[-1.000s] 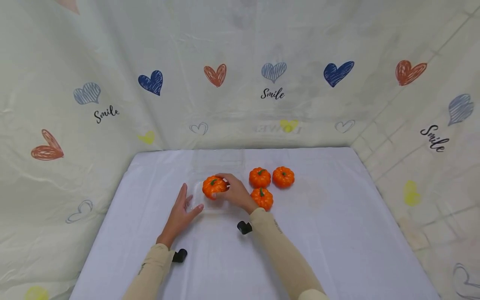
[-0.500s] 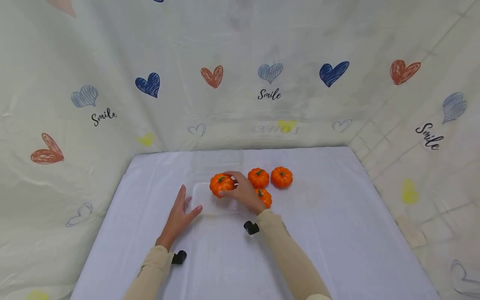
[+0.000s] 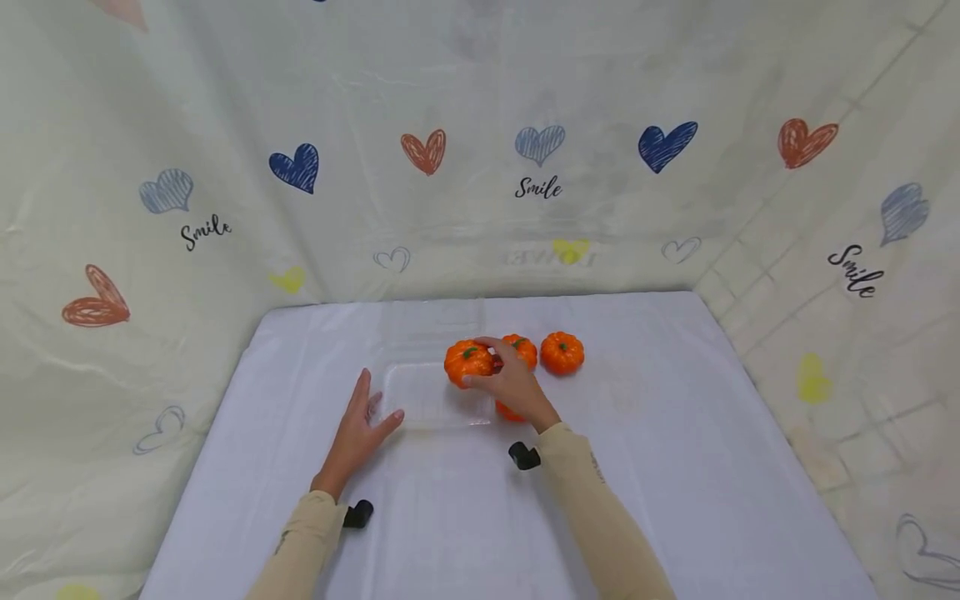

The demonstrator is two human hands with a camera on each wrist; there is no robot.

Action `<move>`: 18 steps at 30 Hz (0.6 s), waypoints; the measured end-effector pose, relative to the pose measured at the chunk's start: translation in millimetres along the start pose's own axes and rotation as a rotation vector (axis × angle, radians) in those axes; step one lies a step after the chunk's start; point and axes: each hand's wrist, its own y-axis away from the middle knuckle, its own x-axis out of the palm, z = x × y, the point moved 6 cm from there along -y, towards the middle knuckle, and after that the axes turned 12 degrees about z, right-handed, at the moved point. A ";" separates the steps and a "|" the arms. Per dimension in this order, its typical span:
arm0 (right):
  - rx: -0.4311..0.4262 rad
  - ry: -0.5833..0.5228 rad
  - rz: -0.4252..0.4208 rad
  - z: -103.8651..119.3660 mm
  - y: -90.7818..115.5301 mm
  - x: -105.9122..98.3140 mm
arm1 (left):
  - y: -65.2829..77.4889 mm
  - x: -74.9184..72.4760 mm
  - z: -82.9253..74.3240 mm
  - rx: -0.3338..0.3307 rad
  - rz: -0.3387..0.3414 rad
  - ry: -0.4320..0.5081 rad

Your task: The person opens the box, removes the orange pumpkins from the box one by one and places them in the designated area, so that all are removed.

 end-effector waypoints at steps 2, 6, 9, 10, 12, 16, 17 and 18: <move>0.008 0.010 -0.015 -2.7 3.9 -6.2 | 0.3 -0.3 -0.9 0.013 0.002 0.004; 0.014 0.011 -0.042 -7.9 10.0 -17.1 | 0.3 -1.0 -0.5 0.031 0.005 0.004; 0.017 0.010 -0.060 -10.6 15.7 -25.4 | 0.4 -1.4 -0.8 0.030 0.008 0.001; 0.022 0.008 -0.067 -11.6 17.8 -28.3 | 0.5 -1.6 -1.2 0.030 0.008 -0.001; 0.039 0.005 -0.075 -13.6 22.5 -34.2 | 0.3 -1.7 -2.4 0.033 0.008 -0.001; 0.076 0.000 -0.094 -18.1 32.2 -45.2 | -0.5 -1.8 -3.3 0.040 0.008 -0.005; 0.073 0.005 -0.098 -19.3 34.5 -47.8 | -0.2 -1.9 -3.6 0.041 0.006 -0.004; 0.069 0.013 -0.102 -20.6 36.7 -50.6 | -0.4 -2.0 -3.7 0.044 0.006 -0.005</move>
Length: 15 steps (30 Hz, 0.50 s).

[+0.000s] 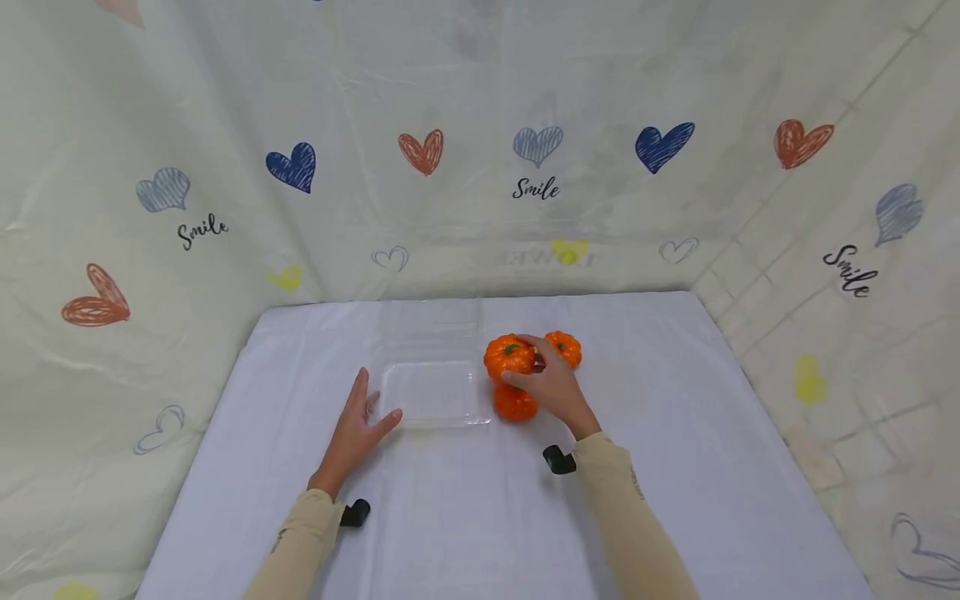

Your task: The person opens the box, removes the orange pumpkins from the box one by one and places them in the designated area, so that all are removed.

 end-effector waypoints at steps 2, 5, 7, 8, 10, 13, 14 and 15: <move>-0.006 0.011 -0.012 -4.1 4.4 -5.4 | 0.1 -0.2 0.6 -0.001 0.001 -0.004; -0.015 0.013 -0.023 -9.2 11.2 -14.0 | -0.6 -0.4 1.2 -0.004 0.003 -0.017; -0.012 0.007 -0.033 -12.3 15.6 -19.4 | -1.1 -0.8 1.7 -0.007 0.003 -0.025; -0.017 -0.001 -0.038 -13.5 17.6 -22.1 | -0.9 -1.0 1.5 -0.009 0.002 -0.028; -0.016 -0.008 -0.046 -16.4 22.3 -26.4 | -0.7 -1.2 1.2 -0.007 0.001 -0.028; -0.002 -0.017 -0.056 -22.1 29.8 -31.3 | -0.7 -0.9 1.5 -0.005 0.000 -0.032; 0.006 -0.015 -0.057 -24.4 32.8 -32.3 | -0.6 -0.6 1.4 -0.002 0.001 -0.030; 0.017 -0.017 -0.061 -27.0 35.8 -33.6 | -1.2 0.1 1.9 0.000 0.005 -0.031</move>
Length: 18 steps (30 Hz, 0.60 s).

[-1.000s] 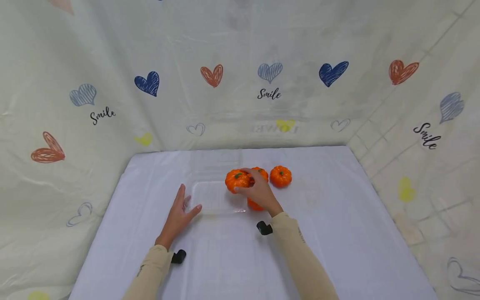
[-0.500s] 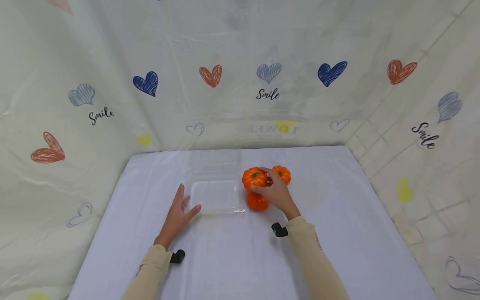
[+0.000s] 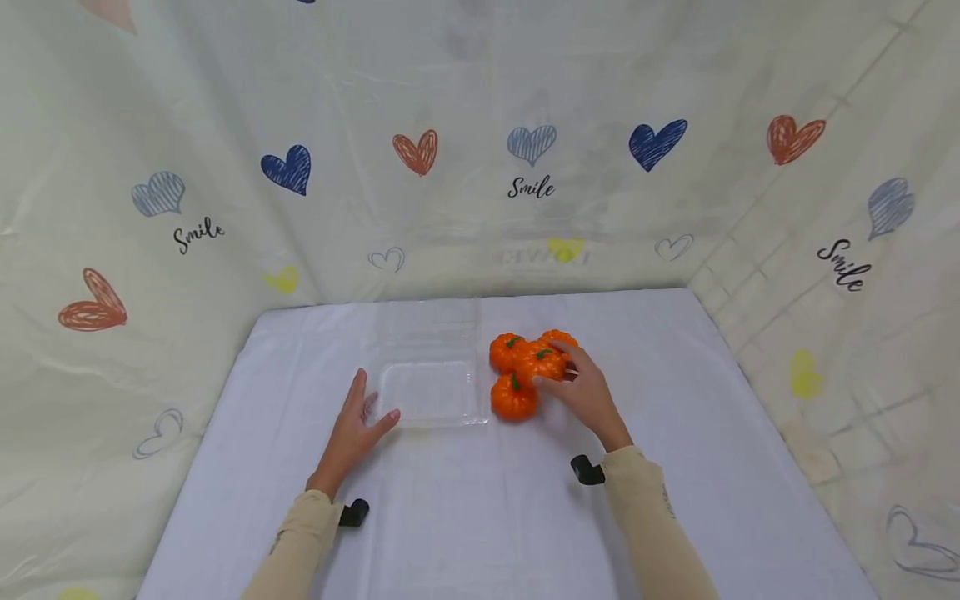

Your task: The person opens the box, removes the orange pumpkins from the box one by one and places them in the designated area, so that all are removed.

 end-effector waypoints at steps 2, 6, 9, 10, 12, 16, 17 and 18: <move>0.011 0.000 -0.006 -3.5 2.0 -2.1 | -0.9 -1.2 0.5 0.005 0.001 0.004; 0.030 0.007 -0.018 -10.8 7.8 -6.5 | -0.7 -1.5 0.1 0.013 -0.004 0.012; 0.039 0.013 -0.019 -14.5 11.4 -8.9 | 0.0 -2.0 -0.8 0.016 -0.015 0.011; 0.045 0.016 -0.020 -16.2 12.5 -9.9 | 0.0 -2.0 -0.9 0.015 -0.016 0.010; 0.053 0.024 -0.023 -20.0 14.6 -11.8 | -0.3 -1.7 -1.1 0.017 -0.015 0.010; 0.066 0.051 -0.025 -30.6 17.5 -14.9 | -0.2 -1.1 -1.1 0.024 -0.016 0.014; 0.068 0.059 -0.026 -33.3 18.2 -15.4 | -0.2 -0.9 -1.2 0.027 -0.014 0.014; 0.070 0.065 -0.026 -36.1 18.7 -15.7 | -0.1 -0.9 -1.2 0.027 -0.014 0.012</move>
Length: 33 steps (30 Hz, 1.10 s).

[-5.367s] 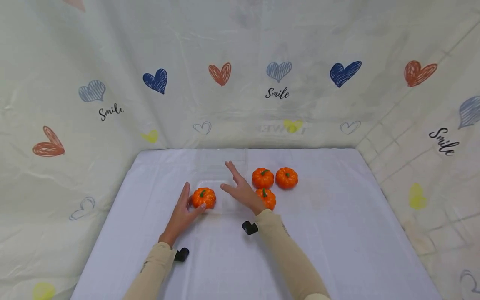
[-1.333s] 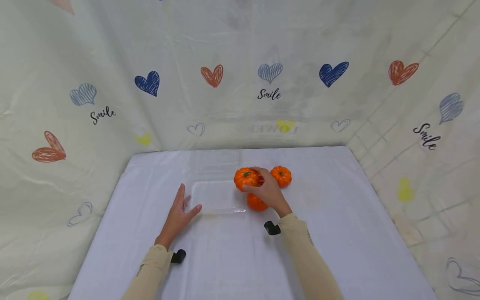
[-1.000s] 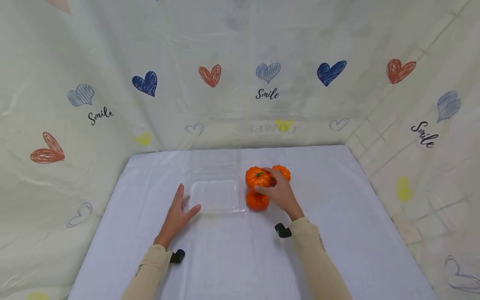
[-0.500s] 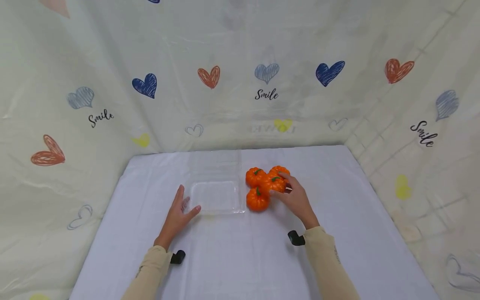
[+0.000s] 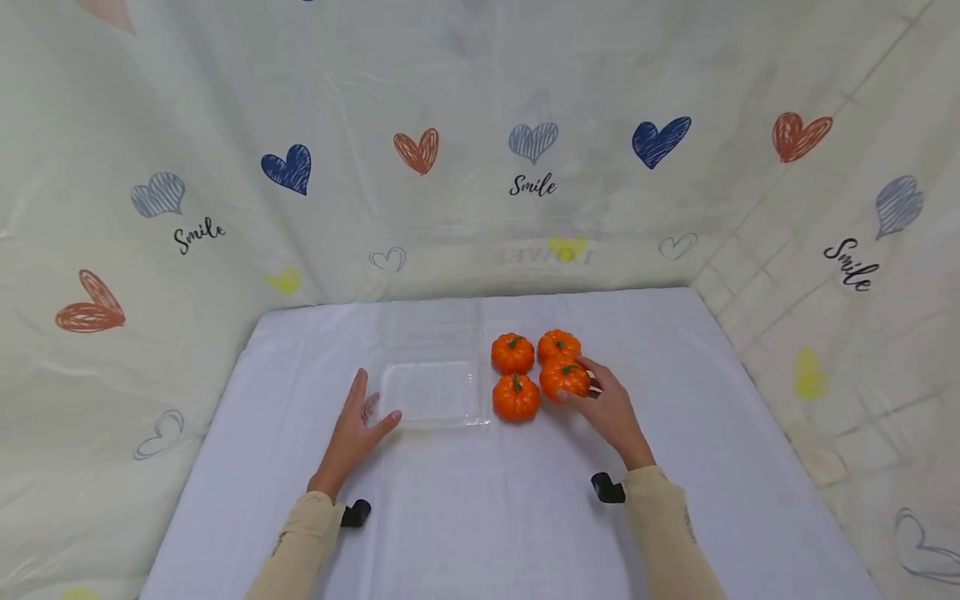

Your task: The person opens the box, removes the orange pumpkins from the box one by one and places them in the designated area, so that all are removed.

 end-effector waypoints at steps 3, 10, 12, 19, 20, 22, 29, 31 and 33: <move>0.009 0.015 -0.001 -7.3 1.8 1.1 | 1.8 -0.8 -1.0 0.000 -0.002 -0.006; 0.046 0.021 0.019 -20.8 0.0 7.0 | 3.9 -3.0 -3.3 -0.009 -0.006 -0.007; 0.056 0.021 0.021 -23.6 -0.8 8.9 | 3.8 -3.0 -3.0 -0.014 -0.002 -0.018; 0.064 0.030 0.027 -28.3 -1.8 15.3 | 4.5 -3.3 -3.2 -0.034 0.000 -0.018; 0.067 0.029 0.029 -28.8 -1.7 16.2 | 4.5 -3.7 -3.2 -0.036 0.001 -0.016; 0.074 0.028 0.035 -30.0 -1.5 17.5 | 4.4 -4.5 -3.5 -0.037 0.002 -0.012; 0.066 0.007 0.058 -30.6 -0.6 20.1 | 3.1 -10.3 -8.8 -0.021 -0.001 -0.003; 0.067 0.000 0.066 -30.8 -0.6 20.5 | 2.8 -14.1 -10.2 -0.022 -0.009 0.012; 0.070 -0.002 0.069 -29.7 -1.1 19.6 | 2.0 -19.8 -12.4 -0.014 -0.022 0.028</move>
